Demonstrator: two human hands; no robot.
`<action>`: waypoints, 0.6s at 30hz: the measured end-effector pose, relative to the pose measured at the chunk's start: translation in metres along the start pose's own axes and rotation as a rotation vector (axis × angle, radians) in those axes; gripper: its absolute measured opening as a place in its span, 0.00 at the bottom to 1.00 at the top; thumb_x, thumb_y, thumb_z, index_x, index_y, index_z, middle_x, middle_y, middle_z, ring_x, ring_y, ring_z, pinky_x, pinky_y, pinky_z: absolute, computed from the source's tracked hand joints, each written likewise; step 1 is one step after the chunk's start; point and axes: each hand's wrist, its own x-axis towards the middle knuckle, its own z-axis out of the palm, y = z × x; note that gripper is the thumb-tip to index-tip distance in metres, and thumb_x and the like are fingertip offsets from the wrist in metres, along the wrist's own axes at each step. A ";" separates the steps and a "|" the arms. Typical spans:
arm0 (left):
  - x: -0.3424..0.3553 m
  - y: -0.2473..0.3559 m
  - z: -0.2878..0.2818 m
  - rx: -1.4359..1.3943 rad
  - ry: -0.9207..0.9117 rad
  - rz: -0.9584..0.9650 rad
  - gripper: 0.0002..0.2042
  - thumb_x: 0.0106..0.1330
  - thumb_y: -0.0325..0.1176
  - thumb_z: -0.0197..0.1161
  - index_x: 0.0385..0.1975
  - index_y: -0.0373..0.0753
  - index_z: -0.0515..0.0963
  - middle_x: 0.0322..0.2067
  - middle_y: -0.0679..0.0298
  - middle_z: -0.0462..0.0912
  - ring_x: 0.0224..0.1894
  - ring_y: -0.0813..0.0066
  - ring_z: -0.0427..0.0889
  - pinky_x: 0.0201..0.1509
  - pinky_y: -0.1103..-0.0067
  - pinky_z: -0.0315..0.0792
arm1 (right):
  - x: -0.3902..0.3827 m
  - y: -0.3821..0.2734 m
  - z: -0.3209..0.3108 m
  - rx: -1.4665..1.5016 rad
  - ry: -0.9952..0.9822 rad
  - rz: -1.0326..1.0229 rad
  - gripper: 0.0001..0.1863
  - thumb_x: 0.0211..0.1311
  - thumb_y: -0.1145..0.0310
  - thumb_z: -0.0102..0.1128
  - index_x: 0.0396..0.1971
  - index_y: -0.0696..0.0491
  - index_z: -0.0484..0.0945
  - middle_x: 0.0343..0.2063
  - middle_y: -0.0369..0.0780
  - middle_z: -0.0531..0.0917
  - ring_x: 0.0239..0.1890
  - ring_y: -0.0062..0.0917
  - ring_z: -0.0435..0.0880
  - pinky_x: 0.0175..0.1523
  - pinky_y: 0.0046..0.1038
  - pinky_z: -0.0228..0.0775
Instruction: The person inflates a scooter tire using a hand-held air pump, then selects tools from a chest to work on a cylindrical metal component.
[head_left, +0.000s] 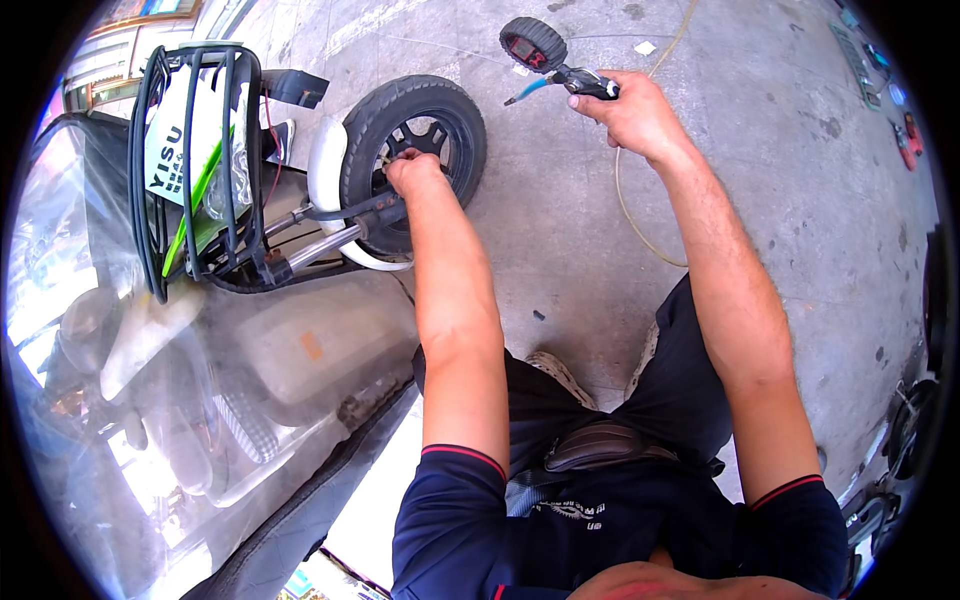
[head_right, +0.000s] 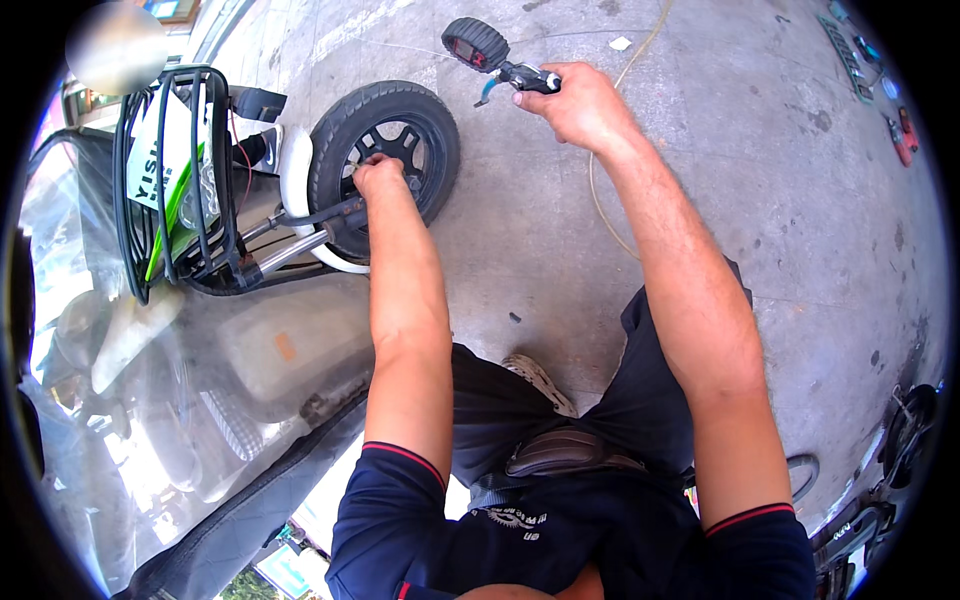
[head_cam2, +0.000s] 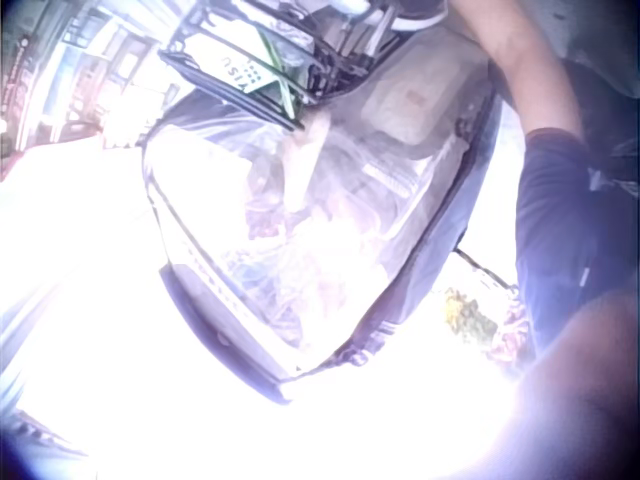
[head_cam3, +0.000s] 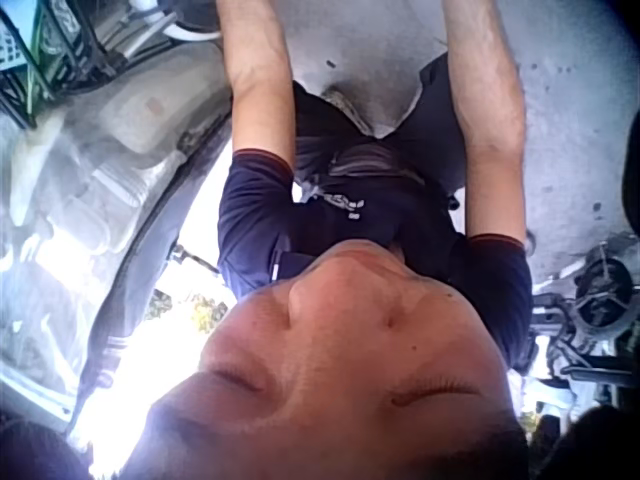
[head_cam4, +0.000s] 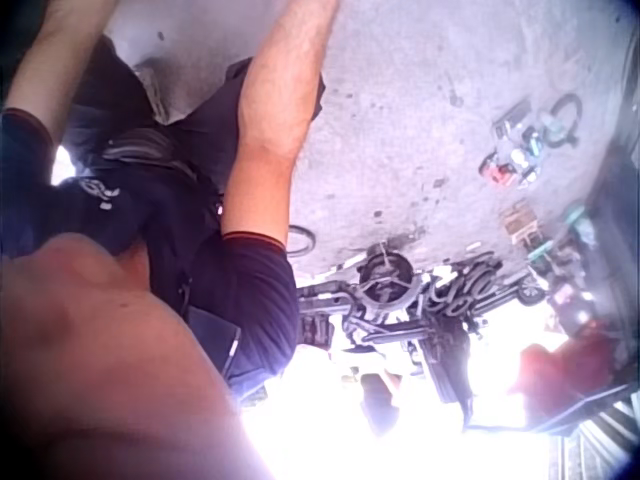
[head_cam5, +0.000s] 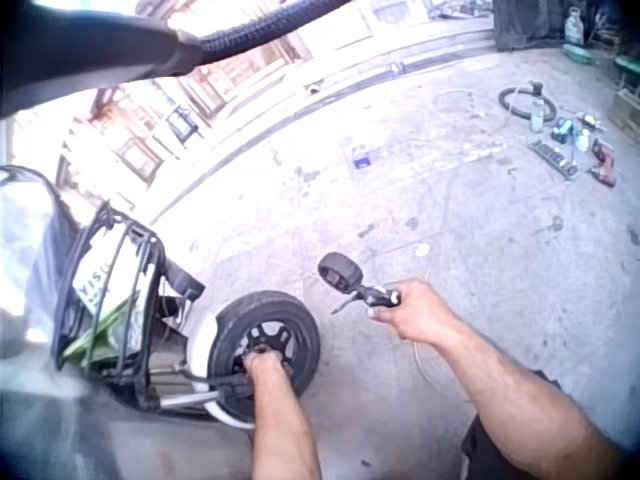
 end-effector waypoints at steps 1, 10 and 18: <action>0.009 0.010 -0.001 -0.013 -0.038 -0.019 0.19 0.76 0.49 0.57 0.28 0.41 0.72 0.22 0.68 0.73 0.22 0.75 0.72 0.25 0.82 0.70 | -0.001 -0.004 0.003 0.002 -0.015 0.001 0.13 0.64 0.61 0.71 0.39 0.55 0.84 0.20 0.31 0.75 0.18 0.15 0.72 0.23 0.24 0.66; -0.032 -0.008 -0.015 0.179 -0.163 0.016 0.26 0.78 0.61 0.43 0.25 0.45 0.66 0.20 0.71 0.68 0.19 0.76 0.65 0.22 0.79 0.63 | 0.002 -0.002 0.002 -0.036 -0.006 -0.008 0.14 0.64 0.60 0.70 0.39 0.56 0.84 0.19 0.31 0.75 0.18 0.15 0.73 0.24 0.25 0.67; -0.050 -0.021 -0.017 0.231 -0.110 0.267 0.11 0.74 0.38 0.52 0.38 0.37 0.74 0.28 0.62 0.75 0.27 0.69 0.75 0.30 0.75 0.73 | 0.007 0.000 0.002 -0.023 0.003 -0.006 0.14 0.64 0.60 0.71 0.39 0.55 0.85 0.19 0.31 0.75 0.18 0.15 0.74 0.24 0.25 0.67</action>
